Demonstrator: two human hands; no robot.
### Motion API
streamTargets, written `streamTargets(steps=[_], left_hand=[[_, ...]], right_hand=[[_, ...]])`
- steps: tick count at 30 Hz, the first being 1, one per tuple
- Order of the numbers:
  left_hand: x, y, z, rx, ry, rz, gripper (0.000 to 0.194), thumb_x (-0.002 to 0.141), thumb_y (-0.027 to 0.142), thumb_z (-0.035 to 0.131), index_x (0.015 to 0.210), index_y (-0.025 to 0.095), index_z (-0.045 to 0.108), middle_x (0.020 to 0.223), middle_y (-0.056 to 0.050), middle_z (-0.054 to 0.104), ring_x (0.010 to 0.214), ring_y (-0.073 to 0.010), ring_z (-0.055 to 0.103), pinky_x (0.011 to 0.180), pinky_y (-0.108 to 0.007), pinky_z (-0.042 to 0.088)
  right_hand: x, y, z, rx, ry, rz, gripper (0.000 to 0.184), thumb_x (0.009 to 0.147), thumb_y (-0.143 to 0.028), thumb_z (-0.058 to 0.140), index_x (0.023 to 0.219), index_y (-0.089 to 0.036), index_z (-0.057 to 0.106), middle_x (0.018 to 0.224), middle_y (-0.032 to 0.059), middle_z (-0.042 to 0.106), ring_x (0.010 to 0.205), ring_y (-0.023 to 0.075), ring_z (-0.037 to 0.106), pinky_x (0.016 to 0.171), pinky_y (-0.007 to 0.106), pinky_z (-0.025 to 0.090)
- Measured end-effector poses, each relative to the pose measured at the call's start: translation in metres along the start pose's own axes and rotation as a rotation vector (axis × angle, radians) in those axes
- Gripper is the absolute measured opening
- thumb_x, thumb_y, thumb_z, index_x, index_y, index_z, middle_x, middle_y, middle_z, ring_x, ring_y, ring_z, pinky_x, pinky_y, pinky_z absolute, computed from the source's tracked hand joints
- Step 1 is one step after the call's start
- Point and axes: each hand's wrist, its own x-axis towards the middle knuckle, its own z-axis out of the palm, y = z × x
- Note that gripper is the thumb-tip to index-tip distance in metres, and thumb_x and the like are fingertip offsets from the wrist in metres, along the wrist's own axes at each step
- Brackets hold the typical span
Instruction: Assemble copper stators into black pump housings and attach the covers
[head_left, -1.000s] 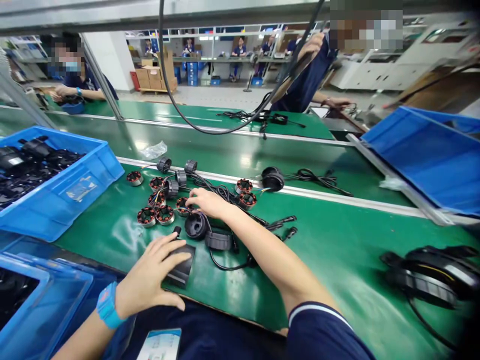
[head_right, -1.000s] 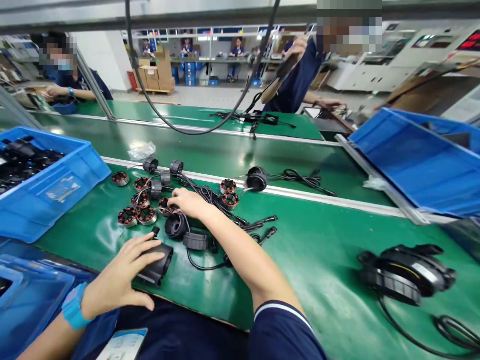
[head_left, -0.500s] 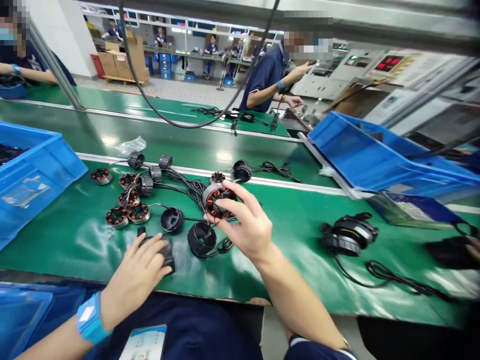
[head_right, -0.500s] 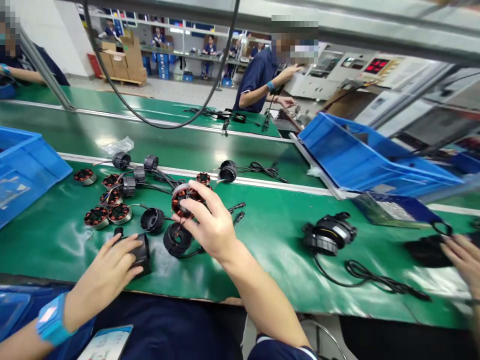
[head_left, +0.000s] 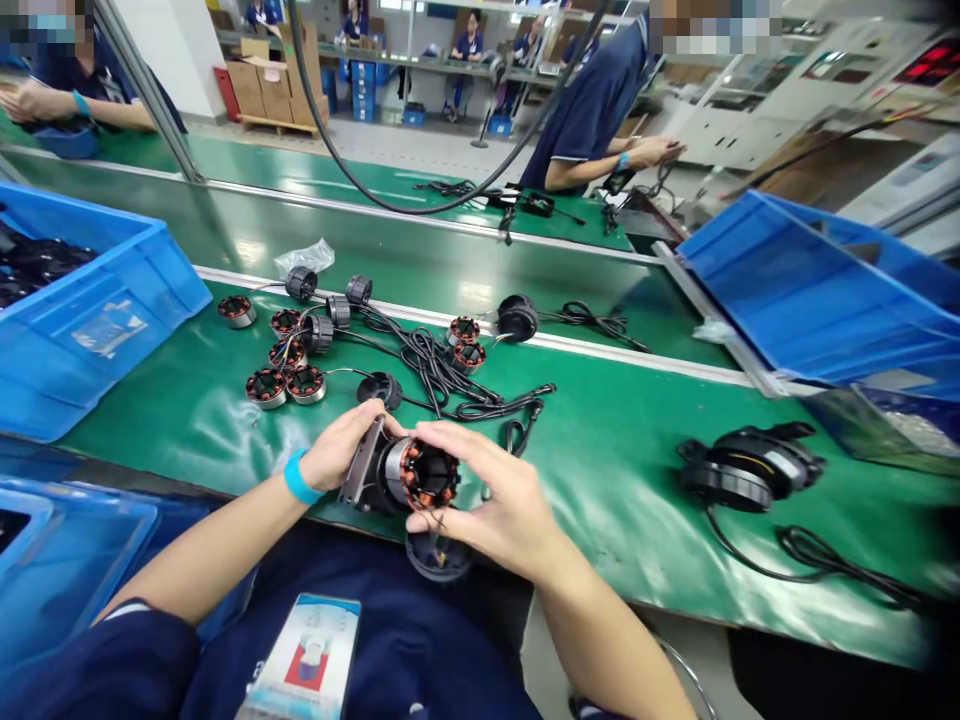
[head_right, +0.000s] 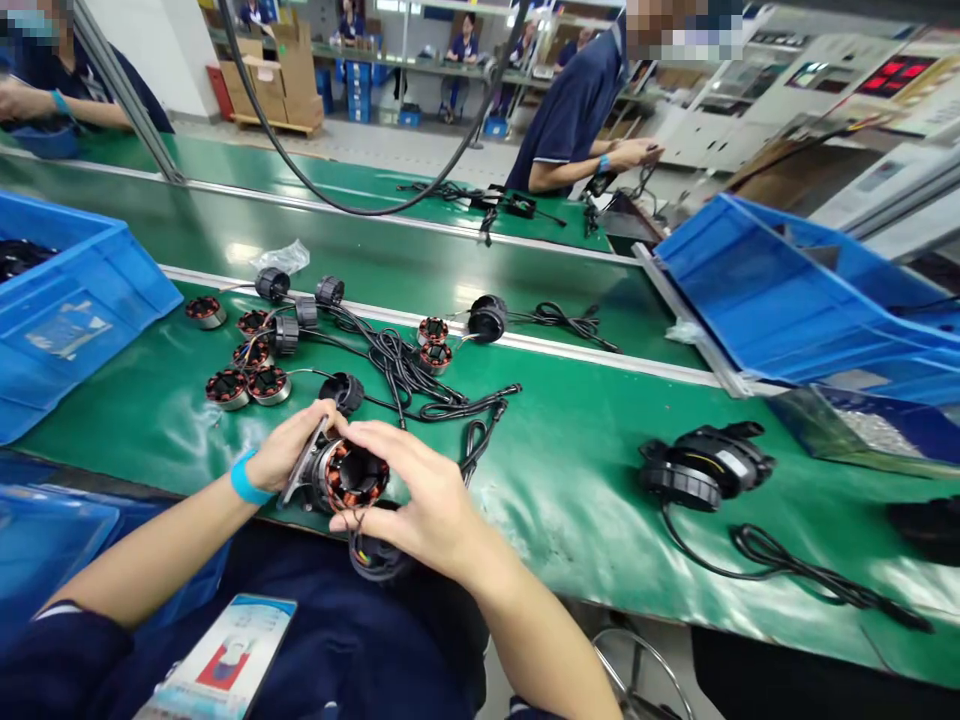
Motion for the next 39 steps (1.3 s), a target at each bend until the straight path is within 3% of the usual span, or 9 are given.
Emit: streamTargets(steps=[6,11,16,24,27,29,32,35,39], left_hand=[[0.013,-0.011,-0.010,0.011,-0.064,-0.139,0.062,0.076,0.070,0.078,0.080,0.010,0.066,0.079,-0.007,0.066,0.069,-0.0146,0.060,0.067,-0.024,0.052],[0.012,-0.011,-0.018,0.045,-0.050,-0.154,0.062,0.078,0.072,0.074,0.079,0.012,0.062,0.079,-0.006,0.064,0.069,-0.0133,0.058,0.067,-0.024,0.051],[0.016,-0.007,-0.020,0.128,-0.032,-0.085,0.065,0.080,0.076,0.069,0.074,0.013,0.053,0.074,-0.004,0.058,0.067,-0.0135,0.055,0.067,-0.026,0.050],[-0.041,-0.003,-0.029,0.455,0.330,0.482,0.059,0.102,0.066,0.040,0.071,0.019,0.055,0.065,-0.003,0.052,0.069,-0.0158,0.054,0.083,-0.033,0.049],[-0.093,-0.008,-0.022,0.659,0.209,0.713,0.052,0.101,0.058,0.052,0.068,0.018,0.059,0.061,-0.002,0.053,0.059,-0.0138,0.051,0.067,-0.029,0.046],[-0.117,-0.011,-0.012,0.810,0.026,0.570,0.027,0.094,0.046,0.069,0.098,0.019,0.070,0.084,-0.004,0.067,0.074,-0.0148,0.062,0.071,-0.027,0.049],[-0.127,-0.013,0.004,0.735,-0.182,0.305,0.058,0.091,0.041,0.075,0.141,0.026,0.051,0.128,-0.009,0.064,0.116,-0.0211,0.062,0.102,-0.034,0.048],[-0.121,-0.013,0.014,0.359,-0.346,0.205,0.041,0.100,0.039,0.065,0.135,0.024,0.049,0.113,-0.007,0.067,0.111,-0.0187,0.064,0.104,-0.035,0.048],[-0.119,-0.018,0.014,0.120,-0.267,-0.041,0.030,0.108,0.034,0.050,0.134,0.020,0.043,0.080,0.000,0.063,0.078,-0.0108,0.067,0.078,-0.024,0.053]], right_hand=[[-0.005,0.022,0.019,0.079,-0.169,-0.064,0.072,0.080,-0.043,0.083,0.143,-0.025,0.054,0.132,0.0079,0.068,0.127,0.0208,0.063,0.111,0.033,0.052],[-0.013,0.029,0.046,-0.086,0.066,-0.029,0.076,0.076,-0.051,0.085,0.138,-0.021,0.054,0.124,0.0118,0.069,0.115,0.0237,0.066,0.103,0.038,0.054],[-0.016,0.032,0.052,-0.126,-0.171,-0.077,0.097,0.075,-0.057,0.083,0.155,-0.022,0.041,0.155,0.0171,0.045,0.152,0.0346,0.031,0.122,0.054,0.037],[-0.019,0.027,0.076,-0.074,-0.073,0.010,0.081,0.085,-0.043,0.079,0.156,-0.028,0.042,0.142,0.0146,0.054,0.129,0.0246,0.059,0.109,0.037,0.053],[-0.014,0.027,0.078,-0.087,-0.031,-0.007,0.078,0.085,-0.043,0.080,0.153,-0.026,0.047,0.138,0.0132,0.058,0.122,0.0235,0.063,0.105,0.035,0.055],[-0.011,0.026,0.073,-0.132,0.022,-0.020,0.080,0.085,-0.043,0.079,0.155,-0.025,0.045,0.136,0.0132,0.060,0.122,0.0236,0.064,0.104,0.035,0.055],[-0.008,0.019,0.059,-0.264,0.149,-0.058,0.085,0.084,-0.039,0.082,0.157,-0.026,0.041,0.137,0.0155,0.059,0.124,0.0259,0.063,0.106,0.037,0.055],[-0.010,0.013,0.047,-0.337,0.207,-0.079,0.089,0.081,-0.035,0.085,0.157,-0.027,0.041,0.141,0.0178,0.055,0.127,0.0284,0.061,0.106,0.041,0.055],[-0.025,0.025,0.050,-0.385,0.060,-0.024,0.072,0.085,-0.035,0.080,0.149,-0.022,0.050,0.137,0.0198,0.057,0.126,0.0304,0.061,0.104,0.042,0.056]])
